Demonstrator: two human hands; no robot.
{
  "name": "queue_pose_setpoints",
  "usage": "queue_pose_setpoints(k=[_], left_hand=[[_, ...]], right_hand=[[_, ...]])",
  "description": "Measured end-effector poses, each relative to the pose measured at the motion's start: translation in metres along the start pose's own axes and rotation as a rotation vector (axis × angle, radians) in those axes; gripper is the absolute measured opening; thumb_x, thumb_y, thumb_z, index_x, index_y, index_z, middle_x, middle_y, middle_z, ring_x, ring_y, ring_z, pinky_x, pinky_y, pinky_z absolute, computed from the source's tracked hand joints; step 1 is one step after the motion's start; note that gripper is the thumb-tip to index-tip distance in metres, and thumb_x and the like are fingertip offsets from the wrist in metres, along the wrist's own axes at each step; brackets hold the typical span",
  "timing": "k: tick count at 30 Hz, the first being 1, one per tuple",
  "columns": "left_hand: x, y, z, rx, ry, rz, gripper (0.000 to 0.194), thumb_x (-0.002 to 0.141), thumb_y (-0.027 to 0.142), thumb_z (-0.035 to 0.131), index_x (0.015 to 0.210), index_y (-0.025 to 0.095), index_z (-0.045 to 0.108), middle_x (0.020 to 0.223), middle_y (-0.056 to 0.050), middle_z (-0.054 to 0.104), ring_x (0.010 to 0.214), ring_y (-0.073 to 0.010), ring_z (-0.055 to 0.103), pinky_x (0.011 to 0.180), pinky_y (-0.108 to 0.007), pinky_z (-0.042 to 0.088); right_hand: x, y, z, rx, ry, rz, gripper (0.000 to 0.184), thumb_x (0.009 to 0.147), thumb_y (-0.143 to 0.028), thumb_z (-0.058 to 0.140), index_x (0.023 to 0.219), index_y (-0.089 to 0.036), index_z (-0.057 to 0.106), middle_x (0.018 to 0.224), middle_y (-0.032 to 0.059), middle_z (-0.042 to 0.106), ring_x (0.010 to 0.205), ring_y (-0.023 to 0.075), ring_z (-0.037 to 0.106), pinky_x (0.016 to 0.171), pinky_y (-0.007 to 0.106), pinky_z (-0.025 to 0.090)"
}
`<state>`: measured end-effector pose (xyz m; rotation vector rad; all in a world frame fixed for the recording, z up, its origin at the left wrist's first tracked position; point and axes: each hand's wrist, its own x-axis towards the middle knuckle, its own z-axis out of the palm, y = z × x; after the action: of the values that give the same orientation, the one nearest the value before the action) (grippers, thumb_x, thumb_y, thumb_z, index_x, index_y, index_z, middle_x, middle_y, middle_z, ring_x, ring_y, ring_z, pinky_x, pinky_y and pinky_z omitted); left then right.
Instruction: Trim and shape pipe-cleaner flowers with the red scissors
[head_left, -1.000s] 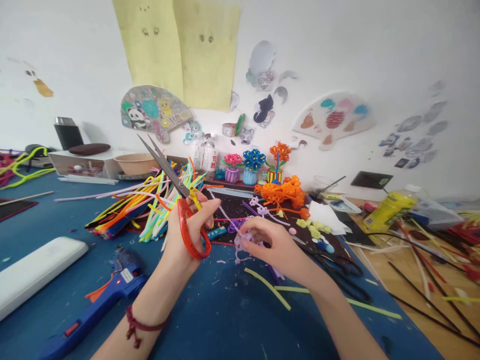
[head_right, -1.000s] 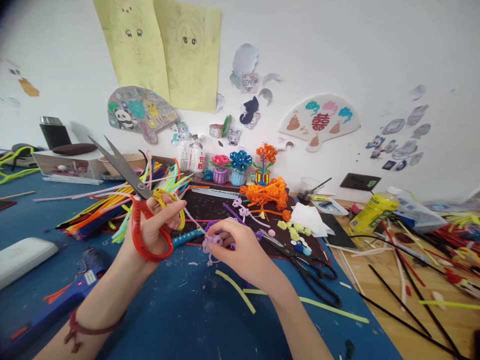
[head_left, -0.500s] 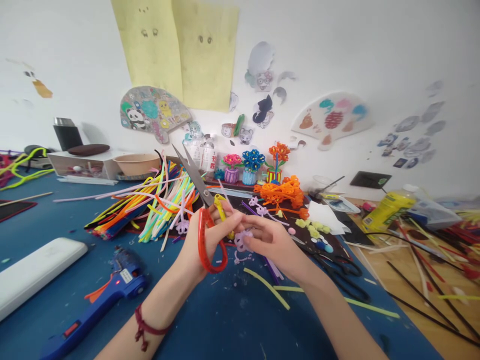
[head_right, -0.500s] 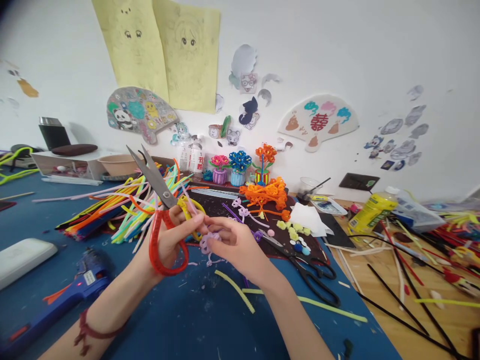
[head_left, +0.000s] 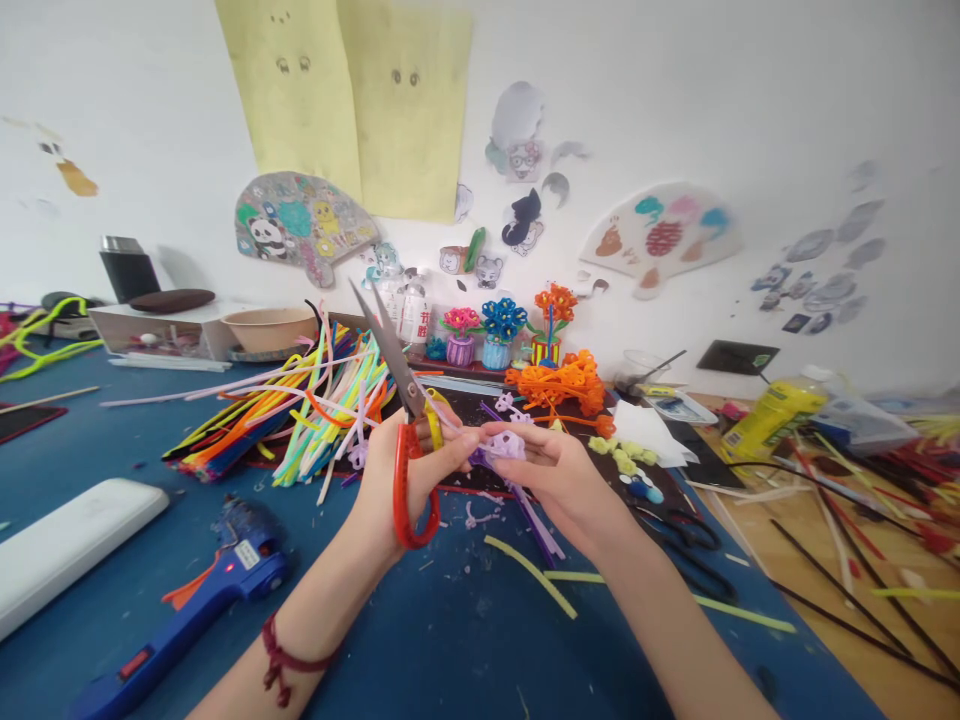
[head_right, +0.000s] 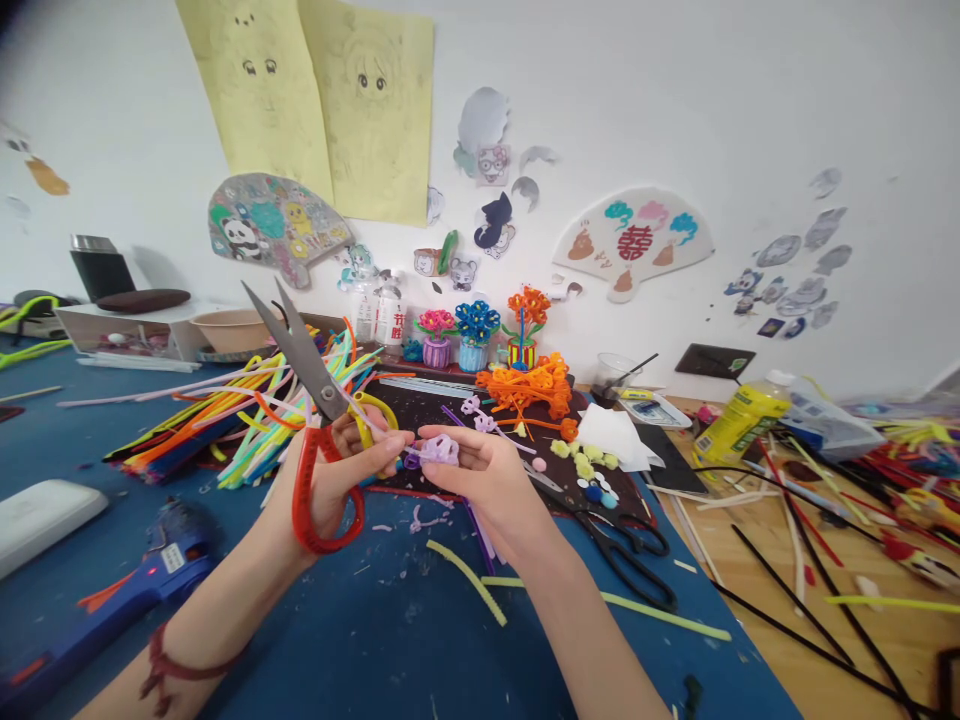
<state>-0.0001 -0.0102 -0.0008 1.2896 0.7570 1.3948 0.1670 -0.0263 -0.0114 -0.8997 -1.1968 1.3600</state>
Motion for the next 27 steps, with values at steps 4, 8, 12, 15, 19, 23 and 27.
queue_pose_setpoints(k=[4,8,12,15,19,23,27], left_hand=[[0.0,0.008,0.002,0.11,-0.011,0.005,0.028,0.064,0.028,0.078,0.072,0.015,0.055,0.058,0.006,0.054,0.051,-0.0047,0.048,0.047,-0.016,0.04],[0.0,0.008,0.002,0.178,-0.077,-0.04,0.031,0.062,0.029,0.079,0.072,0.015,0.054,0.054,0.006,0.055,0.049,-0.0056,0.048,0.048,-0.017,0.04],[0.001,-0.002,-0.002,0.234,-0.101,-0.035,0.03,0.063,0.028,0.078,0.078,0.016,0.055,0.06,0.004,0.06,0.053,-0.0078,0.053,0.051,-0.019,0.044],[0.001,-0.005,-0.002,0.259,-0.092,-0.032,0.03,0.061,0.025,0.078,0.078,0.016,0.055,0.06,0.004,0.061,0.053,-0.0082,0.054,0.05,-0.019,0.043],[-0.002,-0.001,0.002,0.257,-0.102,-0.06,0.03,0.059,0.022,0.079,0.078,0.017,0.056,0.06,0.003,0.063,0.051,-0.0091,0.055,0.05,-0.019,0.043],[-0.003,0.0,0.003,0.255,-0.092,-0.075,0.03,0.059,0.022,0.079,0.078,0.017,0.056,0.063,0.002,0.066,0.051,-0.0107,0.057,0.051,-0.021,0.044],[-0.002,-0.002,0.001,0.242,-0.087,-0.076,0.03,0.059,0.02,0.079,0.079,0.018,0.057,0.062,0.003,0.065,0.052,-0.0102,0.057,0.05,-0.02,0.044]], right_hand=[[-0.002,-0.002,0.005,-0.11,-0.093,-0.024,0.035,0.07,-0.019,0.073,0.105,-0.018,0.072,0.098,0.006,0.071,0.094,0.0207,0.062,0.088,0.035,0.047],[-0.004,-0.003,0.008,-0.239,-0.23,-0.046,0.037,0.074,-0.018,0.067,0.11,-0.019,0.069,0.096,0.004,0.067,0.091,0.02,0.06,0.085,0.036,0.047],[-0.006,-0.003,0.008,-0.372,-0.272,-0.055,0.03,0.074,-0.017,0.063,0.103,-0.016,0.071,0.083,0.0015,0.065,0.08,0.0171,0.058,0.08,0.033,0.047],[-0.009,-0.004,0.008,-0.447,-0.297,-0.079,0.026,0.074,-0.015,0.061,0.098,-0.016,0.072,0.081,0.0011,0.064,0.076,0.0155,0.055,0.073,0.029,0.047],[-0.011,-0.004,0.01,-0.457,-0.338,-0.115,0.025,0.074,-0.015,0.061,0.096,-0.018,0.073,0.084,0.0014,0.065,0.078,0.0175,0.056,0.074,0.029,0.046],[-0.011,-0.006,0.011,-0.427,-0.357,-0.078,0.025,0.074,-0.017,0.063,0.097,-0.019,0.073,0.083,0.0009,0.065,0.081,0.0192,0.057,0.076,0.031,0.046],[-0.011,-0.008,0.01,-0.385,-0.345,0.011,0.026,0.075,-0.016,0.064,0.1,-0.018,0.072,0.081,-0.0003,0.064,0.076,0.0161,0.055,0.072,0.028,0.044]])
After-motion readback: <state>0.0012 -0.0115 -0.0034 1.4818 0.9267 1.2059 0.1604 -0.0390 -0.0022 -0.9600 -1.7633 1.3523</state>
